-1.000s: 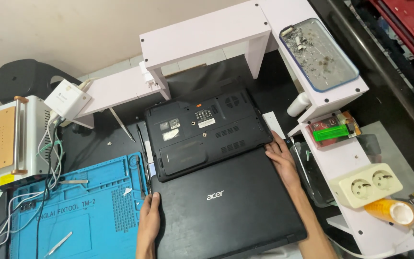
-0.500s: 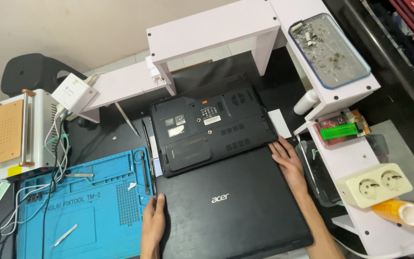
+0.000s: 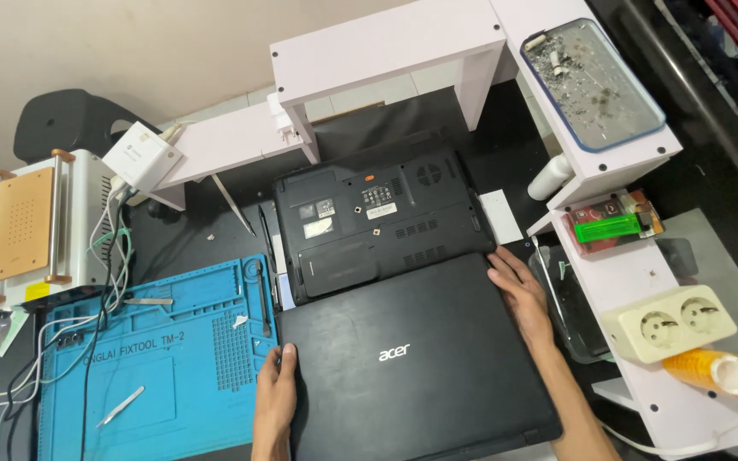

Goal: The person places a closed Acer laptop on a workbench, flips it over, and uses a screwdriver to remove screws from the bottom cover. They then lift off the cover to expose the internal components, including the battery and motherboard, and begin disconnecting internal cables.

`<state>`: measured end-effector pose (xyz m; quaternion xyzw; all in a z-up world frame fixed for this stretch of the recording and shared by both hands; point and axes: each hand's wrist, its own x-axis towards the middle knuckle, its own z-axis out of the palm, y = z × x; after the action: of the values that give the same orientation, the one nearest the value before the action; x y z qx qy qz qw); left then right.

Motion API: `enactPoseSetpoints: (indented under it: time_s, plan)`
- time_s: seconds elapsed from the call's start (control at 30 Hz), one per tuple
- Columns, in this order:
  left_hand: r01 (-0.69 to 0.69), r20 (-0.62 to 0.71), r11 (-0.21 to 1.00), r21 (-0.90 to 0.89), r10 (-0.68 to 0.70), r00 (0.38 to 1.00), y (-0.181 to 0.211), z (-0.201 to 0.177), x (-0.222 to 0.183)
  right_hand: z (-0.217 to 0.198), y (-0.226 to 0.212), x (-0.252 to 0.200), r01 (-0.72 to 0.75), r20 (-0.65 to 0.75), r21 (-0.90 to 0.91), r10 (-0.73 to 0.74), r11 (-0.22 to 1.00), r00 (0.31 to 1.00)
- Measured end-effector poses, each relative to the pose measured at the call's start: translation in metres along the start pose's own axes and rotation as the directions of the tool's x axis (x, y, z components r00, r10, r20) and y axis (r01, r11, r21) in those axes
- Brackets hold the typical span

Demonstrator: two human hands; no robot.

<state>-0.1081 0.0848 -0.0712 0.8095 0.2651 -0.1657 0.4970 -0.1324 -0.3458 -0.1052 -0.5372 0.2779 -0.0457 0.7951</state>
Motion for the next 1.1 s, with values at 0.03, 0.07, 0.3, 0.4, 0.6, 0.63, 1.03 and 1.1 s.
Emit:
enactPoseSetpoints:
  time_s: [0.03, 0.07, 0.3, 0.4, 0.6, 0.63, 1.03, 1.1]
  plan:
    - [-0.006, 0.032, 1.000, -0.007, 0.007, 0.999, 0.000, 0.002, 0.004, -0.005, 0.004, 0.001, -0.045, -0.060, -0.073, 0.041, 0.996, 0.997]
    - [-0.014, 0.038, 1.000, -0.005, 0.014, 0.999, -0.002, 0.003, 0.008, 0.000, -0.004, -0.004, -0.040, -0.066, -0.069, 0.035, 0.997, 0.997]
    - [-0.034, 0.023, 0.997, -0.068, 0.035, 0.999, -0.010, 0.004, 0.006, 0.011, -0.015, -0.015, -0.182, -0.033, -0.021, 0.181, 0.983, 0.983]
    - [-0.035, 0.025, 0.993, -0.115, 0.039, 0.999, -0.004, 0.002, 0.003, 0.011, -0.015, -0.014, -0.194, 0.009, -0.031, 0.194, 0.981, 0.981]
    - [-0.121, 0.004, 0.980, -0.160, 0.123, 0.992, 0.022, -0.008, 0.002, 0.038, -0.043, -0.034, -0.240, 0.093, -0.047, 0.244, 0.970, 0.965]
    - [-0.149, -0.015, 0.974, -0.170, 0.149, 0.989, 0.038, -0.010, -0.004, 0.047, -0.053, -0.042, -0.225, 0.119, -0.105, 0.237, 0.969, 0.964]
    - [-0.194, 0.093, 0.914, -0.355, 0.241, 0.966, 0.077, -0.033, -0.018, 0.061, -0.071, -0.049, 0.115, 0.277, -0.152, -0.069, 0.982, 0.959]
    - [-0.235, 0.116, 0.897, -0.375, 0.297, 0.948, 0.089, -0.038, -0.030, 0.061, -0.076, -0.048, 0.135, 0.276, -0.152, -0.089, 0.979, 0.957]
